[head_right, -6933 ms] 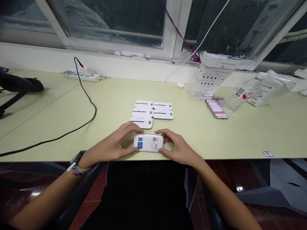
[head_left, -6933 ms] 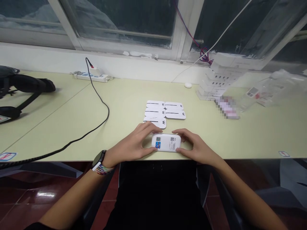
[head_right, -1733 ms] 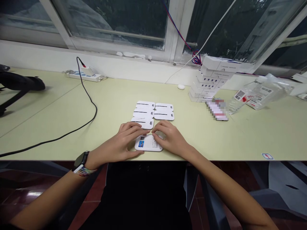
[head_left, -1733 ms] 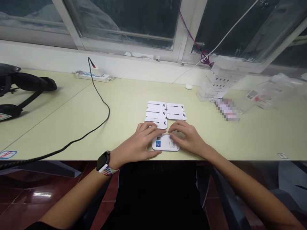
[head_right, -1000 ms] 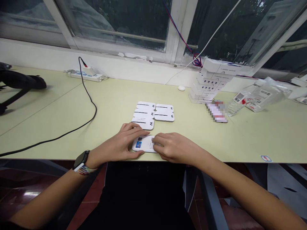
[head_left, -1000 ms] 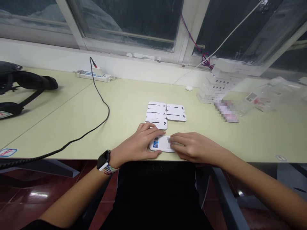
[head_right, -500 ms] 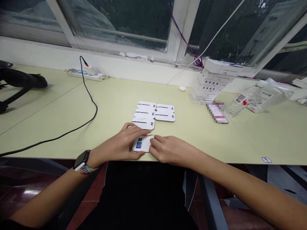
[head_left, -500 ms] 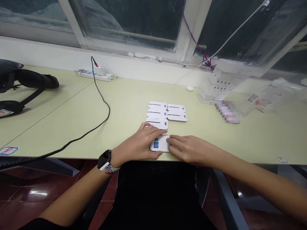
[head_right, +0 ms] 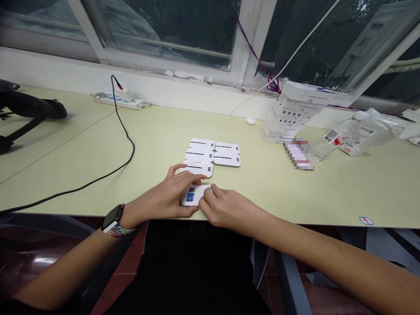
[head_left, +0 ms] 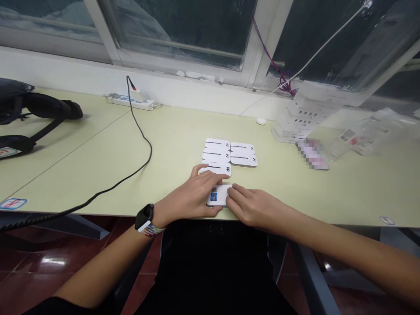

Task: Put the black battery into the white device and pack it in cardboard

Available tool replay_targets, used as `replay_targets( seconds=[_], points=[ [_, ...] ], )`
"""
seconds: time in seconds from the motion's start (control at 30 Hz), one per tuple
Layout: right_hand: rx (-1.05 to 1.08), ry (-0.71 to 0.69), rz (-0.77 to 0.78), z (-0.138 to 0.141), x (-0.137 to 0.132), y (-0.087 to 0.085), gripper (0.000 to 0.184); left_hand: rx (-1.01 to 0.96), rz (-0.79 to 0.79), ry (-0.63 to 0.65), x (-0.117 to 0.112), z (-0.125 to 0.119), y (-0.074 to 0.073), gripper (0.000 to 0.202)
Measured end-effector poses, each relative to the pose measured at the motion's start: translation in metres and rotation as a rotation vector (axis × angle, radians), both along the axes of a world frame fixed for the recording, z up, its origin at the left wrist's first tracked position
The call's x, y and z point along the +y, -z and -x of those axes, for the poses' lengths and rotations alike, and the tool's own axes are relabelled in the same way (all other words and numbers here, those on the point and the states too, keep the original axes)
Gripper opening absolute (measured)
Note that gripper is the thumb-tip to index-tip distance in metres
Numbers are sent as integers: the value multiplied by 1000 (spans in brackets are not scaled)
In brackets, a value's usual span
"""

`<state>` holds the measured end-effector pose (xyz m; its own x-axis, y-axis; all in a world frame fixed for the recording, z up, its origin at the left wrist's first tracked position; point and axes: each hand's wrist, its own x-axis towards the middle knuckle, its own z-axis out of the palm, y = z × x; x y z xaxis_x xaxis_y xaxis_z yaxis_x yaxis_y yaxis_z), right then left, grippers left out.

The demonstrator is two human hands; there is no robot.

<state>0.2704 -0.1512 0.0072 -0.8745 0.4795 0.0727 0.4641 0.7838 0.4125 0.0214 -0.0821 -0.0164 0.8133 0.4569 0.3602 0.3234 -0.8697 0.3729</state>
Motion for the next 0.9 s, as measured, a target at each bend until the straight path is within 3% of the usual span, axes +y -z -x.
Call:
replay_targets(
  seconds=[0.17, 0.3, 0.57, 0.9],
  points=[
    [191, 56, 296, -14, 3, -13, 30, -12, 66, -9, 0, 2, -1, 73],
    [280, 81, 383, -31, 11, -14, 37, -17, 114, -8, 0, 2, -3, 73],
    [144, -136, 104, -26, 21, 4, 26, -28, 126, -9, -1, 0, -3, 64],
    [61, -272, -102, -27, 20, 3, 26, -25, 147, 19, 2, 2, -5, 58]
  ],
)
